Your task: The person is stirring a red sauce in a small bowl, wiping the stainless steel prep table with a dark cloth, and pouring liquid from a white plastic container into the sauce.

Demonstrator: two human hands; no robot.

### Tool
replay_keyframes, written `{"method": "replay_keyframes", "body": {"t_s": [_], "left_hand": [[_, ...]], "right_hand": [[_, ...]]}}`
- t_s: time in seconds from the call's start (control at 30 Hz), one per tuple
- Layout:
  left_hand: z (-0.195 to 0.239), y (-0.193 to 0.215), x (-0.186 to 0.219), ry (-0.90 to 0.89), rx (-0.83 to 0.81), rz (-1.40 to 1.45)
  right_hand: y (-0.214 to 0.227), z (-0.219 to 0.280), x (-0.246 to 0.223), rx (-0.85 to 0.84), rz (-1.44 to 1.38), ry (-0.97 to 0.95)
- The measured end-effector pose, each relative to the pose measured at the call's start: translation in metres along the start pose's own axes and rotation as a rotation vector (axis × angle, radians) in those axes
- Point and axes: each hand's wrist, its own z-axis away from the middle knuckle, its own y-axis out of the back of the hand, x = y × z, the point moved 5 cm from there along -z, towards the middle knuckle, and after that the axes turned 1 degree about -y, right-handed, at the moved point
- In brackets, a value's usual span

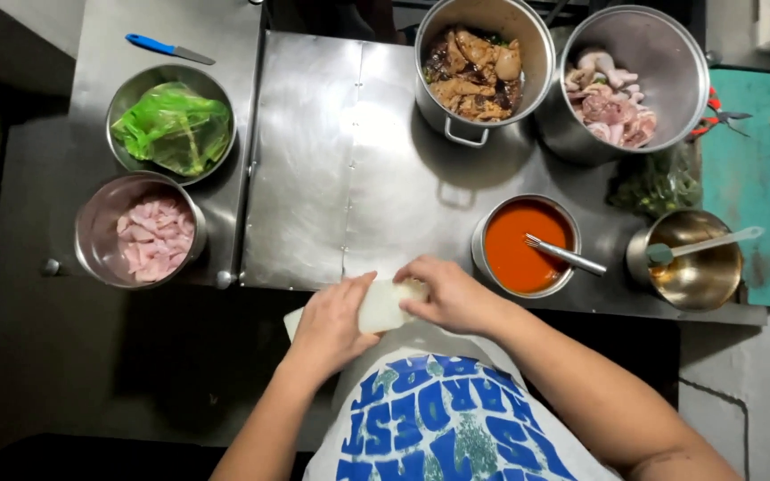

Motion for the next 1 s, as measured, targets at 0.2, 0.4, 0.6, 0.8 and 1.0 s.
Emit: {"method": "replay_keyframes", "body": {"t_s": [0.2, 0.4, 0.6, 0.8, 1.0], "left_hand": [[0.006, 0.019, -0.032, 0.178, -0.116, 0.442], [-0.036, -0.014, -0.053, 0.147, 0.416, 0.412], [-0.077, -0.077, -0.046, 0.291, 0.546, 0.469], [-0.085, -0.112, -0.057, 0.545, 0.507, 0.737], [-0.062, -0.089, -0.029, 0.512, 0.427, 0.757]], "right_hand": [[0.057, -0.015, -0.005, 0.084, -0.042, 0.339], [0.053, -0.132, 0.192, 0.185, 0.529, -0.171], [0.027, -0.19, 0.279, 0.125, 0.623, -0.379], [0.048, -0.147, 0.26, 0.155, 0.51, -0.191], [0.221, 0.023, 0.187, 0.504, 0.18, 0.218]]}}
